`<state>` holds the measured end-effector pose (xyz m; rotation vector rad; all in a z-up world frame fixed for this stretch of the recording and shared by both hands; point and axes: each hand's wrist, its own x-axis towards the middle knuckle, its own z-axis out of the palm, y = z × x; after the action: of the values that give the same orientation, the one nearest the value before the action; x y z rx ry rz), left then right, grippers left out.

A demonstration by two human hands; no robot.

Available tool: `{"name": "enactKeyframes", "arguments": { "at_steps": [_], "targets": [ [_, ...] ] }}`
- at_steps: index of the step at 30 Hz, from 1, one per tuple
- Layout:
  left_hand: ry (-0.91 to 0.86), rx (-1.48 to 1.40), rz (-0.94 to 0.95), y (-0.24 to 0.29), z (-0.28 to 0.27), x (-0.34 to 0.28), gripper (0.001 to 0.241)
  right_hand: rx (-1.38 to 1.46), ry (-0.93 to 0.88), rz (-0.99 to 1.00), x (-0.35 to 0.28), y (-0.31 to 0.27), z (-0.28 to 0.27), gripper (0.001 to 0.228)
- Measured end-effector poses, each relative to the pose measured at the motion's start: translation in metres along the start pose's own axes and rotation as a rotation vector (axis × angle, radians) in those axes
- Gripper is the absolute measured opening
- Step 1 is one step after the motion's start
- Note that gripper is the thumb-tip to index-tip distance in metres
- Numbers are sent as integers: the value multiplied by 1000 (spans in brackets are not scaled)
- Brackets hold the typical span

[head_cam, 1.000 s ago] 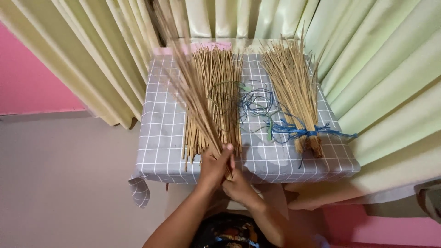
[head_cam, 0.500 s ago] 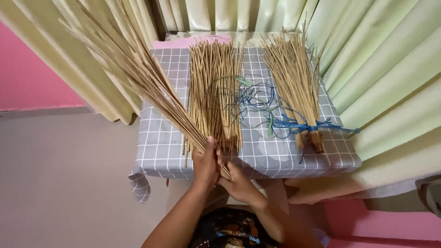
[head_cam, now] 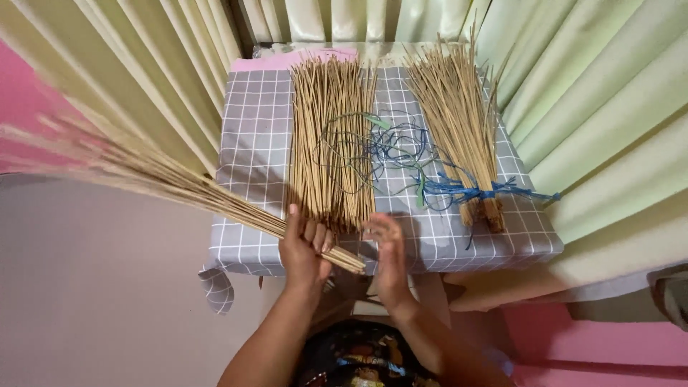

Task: Assembling broom bundles by grouping wooden sticks and tying them with string.

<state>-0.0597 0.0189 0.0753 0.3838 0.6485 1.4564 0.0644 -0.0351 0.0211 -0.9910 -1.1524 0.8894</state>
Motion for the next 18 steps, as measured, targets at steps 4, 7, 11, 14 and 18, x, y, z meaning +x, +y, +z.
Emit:
{"name": "enactKeyframes", "arguments": {
  "at_steps": [4, 7, 11, 14, 18],
  "targets": [
    [-95, -140, -30, -15, 5, 0, 41, 329, 251, -29, 13, -6, 28, 74],
    [-109, -90, -1, -14, 1, 5, 46, 232, 153, 6, 12, -16, 33, 75],
    [-105, -26, 28, -15, -2, -3, 48, 128, 134, 49, 4, -16, 25, 71],
    [-138, -1, 75, -22, -15, 0, 50, 184, -93, 141, 0, -3, 5, 58],
    [-236, 280, 215, -5, -17, -18, 46, 78, -426, 313, -8, -2, -6, 47]
  ]
}}
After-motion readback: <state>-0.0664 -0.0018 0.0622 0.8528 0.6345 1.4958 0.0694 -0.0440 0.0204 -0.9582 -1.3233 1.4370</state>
